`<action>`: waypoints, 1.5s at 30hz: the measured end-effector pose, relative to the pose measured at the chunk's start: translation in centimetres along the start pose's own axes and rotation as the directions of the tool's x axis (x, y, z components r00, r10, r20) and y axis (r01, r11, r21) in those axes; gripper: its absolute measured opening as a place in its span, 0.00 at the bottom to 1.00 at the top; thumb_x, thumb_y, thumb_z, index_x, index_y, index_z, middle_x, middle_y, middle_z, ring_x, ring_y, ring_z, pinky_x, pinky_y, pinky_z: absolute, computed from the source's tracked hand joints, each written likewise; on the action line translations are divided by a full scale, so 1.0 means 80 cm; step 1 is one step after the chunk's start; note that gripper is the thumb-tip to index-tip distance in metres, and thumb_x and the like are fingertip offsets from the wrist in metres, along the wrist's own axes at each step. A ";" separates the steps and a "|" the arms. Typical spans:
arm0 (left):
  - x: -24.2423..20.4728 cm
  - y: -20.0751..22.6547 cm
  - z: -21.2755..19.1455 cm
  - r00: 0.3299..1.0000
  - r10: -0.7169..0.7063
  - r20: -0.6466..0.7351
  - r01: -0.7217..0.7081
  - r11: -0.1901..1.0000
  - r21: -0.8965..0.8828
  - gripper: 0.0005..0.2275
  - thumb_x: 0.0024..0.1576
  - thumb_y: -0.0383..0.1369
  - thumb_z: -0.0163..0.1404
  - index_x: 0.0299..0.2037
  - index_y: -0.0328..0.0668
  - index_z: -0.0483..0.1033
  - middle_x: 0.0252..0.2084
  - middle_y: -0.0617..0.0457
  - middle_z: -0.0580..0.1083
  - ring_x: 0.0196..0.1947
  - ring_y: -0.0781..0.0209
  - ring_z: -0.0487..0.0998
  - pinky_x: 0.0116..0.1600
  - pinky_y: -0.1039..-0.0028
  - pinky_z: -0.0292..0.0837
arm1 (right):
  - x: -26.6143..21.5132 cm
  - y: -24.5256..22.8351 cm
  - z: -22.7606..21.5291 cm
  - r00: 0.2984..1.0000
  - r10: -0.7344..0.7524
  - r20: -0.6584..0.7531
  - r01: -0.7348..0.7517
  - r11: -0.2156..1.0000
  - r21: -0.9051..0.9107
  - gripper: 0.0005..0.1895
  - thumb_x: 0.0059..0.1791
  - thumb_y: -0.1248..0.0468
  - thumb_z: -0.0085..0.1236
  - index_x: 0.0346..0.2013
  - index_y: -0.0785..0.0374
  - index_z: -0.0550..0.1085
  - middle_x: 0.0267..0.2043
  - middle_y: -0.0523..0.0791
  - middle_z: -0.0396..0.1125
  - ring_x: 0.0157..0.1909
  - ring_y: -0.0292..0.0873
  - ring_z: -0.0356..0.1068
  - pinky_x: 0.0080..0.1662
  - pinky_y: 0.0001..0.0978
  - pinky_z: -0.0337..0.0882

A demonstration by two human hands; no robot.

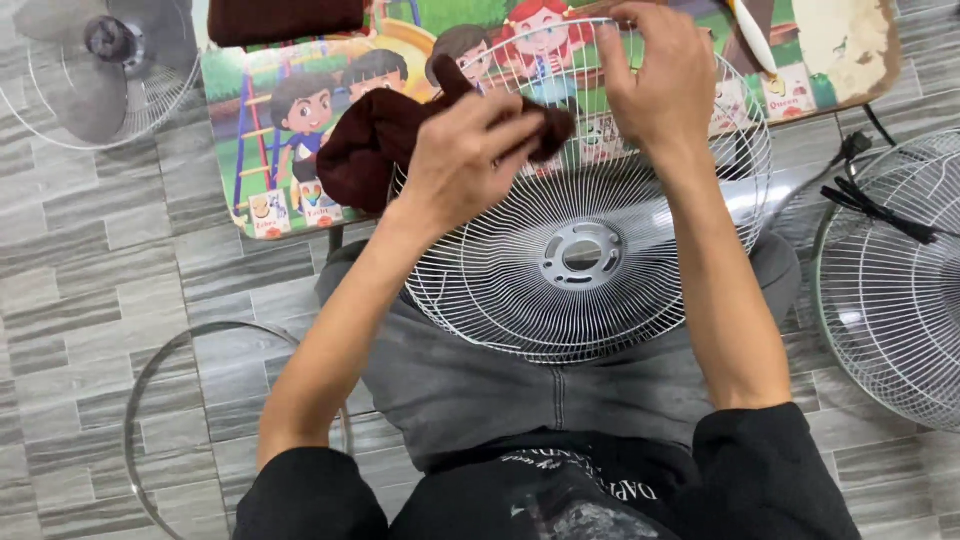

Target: Wiping a fan grill with a cloth to remove dust

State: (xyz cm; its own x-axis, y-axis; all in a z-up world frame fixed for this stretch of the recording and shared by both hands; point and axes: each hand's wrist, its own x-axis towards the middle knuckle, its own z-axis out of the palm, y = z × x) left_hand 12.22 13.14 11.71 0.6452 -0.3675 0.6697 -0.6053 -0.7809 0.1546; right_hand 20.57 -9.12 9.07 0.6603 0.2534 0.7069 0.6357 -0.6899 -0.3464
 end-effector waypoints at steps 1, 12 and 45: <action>-0.009 0.004 -0.004 0.995 0.060 0.085 -0.061 0.998 0.009 0.08 0.55 0.28 0.62 0.44 0.43 0.85 0.43 0.56 0.74 0.30 0.66 0.70 0.32 0.80 0.68 | -0.004 0.004 0.004 1.000 -0.003 0.000 0.003 1.000 -0.015 0.10 0.57 0.61 0.57 0.45 0.66 0.78 0.45 0.48 0.76 0.43 0.51 0.71 0.47 0.40 0.67; -0.017 0.000 0.016 0.967 -0.242 -0.073 0.245 0.969 0.028 0.13 0.55 0.25 0.59 0.49 0.48 0.81 0.49 0.54 0.74 0.30 0.63 0.78 0.32 0.77 0.76 | -0.004 -0.013 -0.004 1.000 -0.015 -0.020 0.016 1.000 0.015 0.10 0.57 0.63 0.57 0.46 0.68 0.77 0.43 0.51 0.74 0.39 0.52 0.70 0.44 0.42 0.65; -0.007 0.040 0.030 0.951 -0.256 -0.177 0.279 0.952 0.127 0.05 0.57 0.28 0.57 0.41 0.41 0.83 0.36 0.57 0.73 0.18 0.67 0.69 0.22 0.76 0.67 | -0.014 -0.006 -0.003 0.998 -0.029 -0.053 0.029 1.000 -0.009 0.09 0.57 0.64 0.57 0.43 0.68 0.78 0.41 0.51 0.74 0.37 0.53 0.70 0.44 0.41 0.66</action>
State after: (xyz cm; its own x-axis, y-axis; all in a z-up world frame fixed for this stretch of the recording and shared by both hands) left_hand 11.04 9.65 10.04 0.6857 -0.0607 0.7254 -0.3366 -0.9100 0.2420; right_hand 19.45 -9.24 8.62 0.6193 0.2372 0.7485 0.6510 -0.6881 -0.3206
